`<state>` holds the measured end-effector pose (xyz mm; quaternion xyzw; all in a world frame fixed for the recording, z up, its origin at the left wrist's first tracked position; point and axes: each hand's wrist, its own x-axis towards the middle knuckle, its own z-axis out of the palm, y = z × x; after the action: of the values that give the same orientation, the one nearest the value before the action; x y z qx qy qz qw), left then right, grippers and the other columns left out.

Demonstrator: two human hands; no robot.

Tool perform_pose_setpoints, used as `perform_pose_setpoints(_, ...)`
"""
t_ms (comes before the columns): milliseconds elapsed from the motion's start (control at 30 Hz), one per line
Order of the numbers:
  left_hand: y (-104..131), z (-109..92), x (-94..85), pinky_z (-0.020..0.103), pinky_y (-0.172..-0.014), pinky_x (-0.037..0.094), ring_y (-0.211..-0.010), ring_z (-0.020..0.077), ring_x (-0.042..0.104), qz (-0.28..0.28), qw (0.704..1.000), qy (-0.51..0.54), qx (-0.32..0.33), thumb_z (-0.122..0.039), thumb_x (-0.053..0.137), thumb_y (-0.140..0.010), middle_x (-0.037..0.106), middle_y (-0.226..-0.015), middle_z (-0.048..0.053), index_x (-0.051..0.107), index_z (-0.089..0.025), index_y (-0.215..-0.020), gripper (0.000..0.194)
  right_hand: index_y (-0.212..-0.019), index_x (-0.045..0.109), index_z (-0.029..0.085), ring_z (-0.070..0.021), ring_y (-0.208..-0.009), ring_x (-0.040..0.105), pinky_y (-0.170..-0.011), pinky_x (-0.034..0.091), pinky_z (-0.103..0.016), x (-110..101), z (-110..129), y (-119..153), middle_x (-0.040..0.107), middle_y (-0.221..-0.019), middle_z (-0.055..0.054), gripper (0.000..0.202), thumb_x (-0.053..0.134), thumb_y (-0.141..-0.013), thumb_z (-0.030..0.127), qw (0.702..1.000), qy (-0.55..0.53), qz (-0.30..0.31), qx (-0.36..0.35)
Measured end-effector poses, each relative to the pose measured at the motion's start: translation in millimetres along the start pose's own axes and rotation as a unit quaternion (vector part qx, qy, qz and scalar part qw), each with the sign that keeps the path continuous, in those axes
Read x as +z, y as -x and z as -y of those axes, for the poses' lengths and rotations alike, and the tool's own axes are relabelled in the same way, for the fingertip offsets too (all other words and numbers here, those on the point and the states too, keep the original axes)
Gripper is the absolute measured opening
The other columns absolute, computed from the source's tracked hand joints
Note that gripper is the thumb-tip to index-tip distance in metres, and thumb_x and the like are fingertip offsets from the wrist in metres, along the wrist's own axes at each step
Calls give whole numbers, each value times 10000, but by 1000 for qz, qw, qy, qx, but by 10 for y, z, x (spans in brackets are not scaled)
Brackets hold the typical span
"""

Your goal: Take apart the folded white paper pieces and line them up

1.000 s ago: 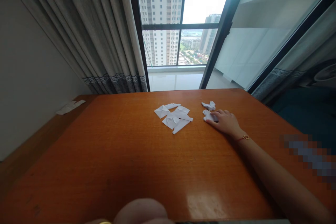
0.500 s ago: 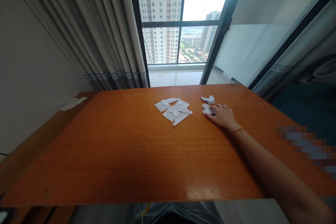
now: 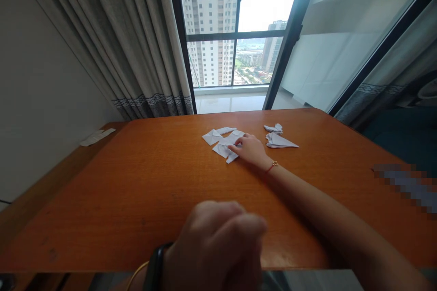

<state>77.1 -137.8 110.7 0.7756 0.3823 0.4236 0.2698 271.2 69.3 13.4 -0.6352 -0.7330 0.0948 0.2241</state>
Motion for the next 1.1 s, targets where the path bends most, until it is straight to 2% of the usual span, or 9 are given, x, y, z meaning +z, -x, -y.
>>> perform_pose_setpoints(100, -316, 590, 192, 326, -708, 502, -646, 174, 582, 94, 995, -1, -29, -263, 531, -836, 660, -740, 56, 702, -228, -896, 185, -759, 673, 156, -335, -1085, 528, -861, 418, -371, 162, 165, -158, 640, -1034, -156, 358, 760, -640, 482, 997, -49, 27, 61)
perform_pose_setpoints(200, -472, 1137, 232, 288, -691, 498, -674, 152, 567, 44, 983, 82, -159, -300, 619, -812, 623, -772, 39, 651, -184, -906, 153, -702, 627, 152, -288, -898, 618, -716, 462, -327, 187, 197, -227, 669, -846, -119, 248, 778, -629, 335, 991, -100, 56, 70)
perform_pose_setpoints(267, -513, 1383, 198, 287, -741, 513, -790, 160, 611, -37, 939, 213, -267, -313, 707, -759, 633, -937, 65, 597, -177, -998, 296, -744, 612, 156, -219, -743, 637, -604, 464, -276, 154, 222, -180, 668, -762, -75, 196, 731, -695, 303, 984, -152, 77, 58)
perform_pose_setpoints(333, -542, 1518, 166, 299, -852, 501, -973, 184, 624, -61, 868, 354, -343, -332, 731, -758, 622, -1093, 105, 575, -173, -1036, 356, -833, 605, 161, -156, -626, 620, -527, 454, -236, 120, 286, -70, 670, -731, -42, 189, 637, -803, 345, 973, -206, 98, 33)
perform_pose_setpoints(433, -584, 1581, 171, 305, -923, 486, -1110, 209, 595, -66, 794, 500, -339, -318, 681, -819, 601, -1231, 118, 597, -165, -1039, 281, -913, 606, 170, -119, -523, 591, -469, 447, -214, 104, 420, 71, 672, -678, -17, 275, 580, -857, 438, 958, -256, 132, -6)
perform_pose_setpoints(600, -568, 1624, 207, 282, -800, 553, -986, 189, 658, -174, 769, 506, -350, -140, 629, -831, 643, -1207, 93, 615, -157, -1067, 237, -875, 649, 172, -171, -702, 645, -585, 472, -245, 148, 494, -294, 705, -790, -58, 399, 585, -815, 561, 982, -177, 58, 41)
perform_pose_setpoints(800, -454, 1624, 176, 267, -645, 571, -837, 201, 697, -46, 763, 498, -410, -120, 607, -822, 678, -1113, 142, 579, -116, -1149, 328, -891, 712, 119, -314, -1047, 593, -826, 452, -354, 427, 558, -932, 682, -1043, -179, 426, 778, -634, 453, 988, -71, 42, 128)
perform_pose_setpoints(967, -489, 1573, 209, 324, -814, 557, -938, 212, 674, -38, 725, 551, -411, -65, 478, -860, 662, -1154, 164, 596, -63, -1137, 301, -1006, 707, 208, -260, -1051, 607, -843, 452, -322, 521, 576, -915, 674, -1117, -108, 341, 727, -700, 357, 990, -59, 35, 122)
perform_pose_setpoints(1100, -489, 1566, 207, 323, -832, 539, -913, 200, 671, -31, 745, 525, -409, -50, 522, -845, 679, -1118, 147, 621, -72, -1094, 269, -959, 709, 111, -384, -1180, 503, -903, 428, -425, 509, 563, -870, 600, -1213, -221, 479, 786, -606, 426, 987, -63, 21, 144)
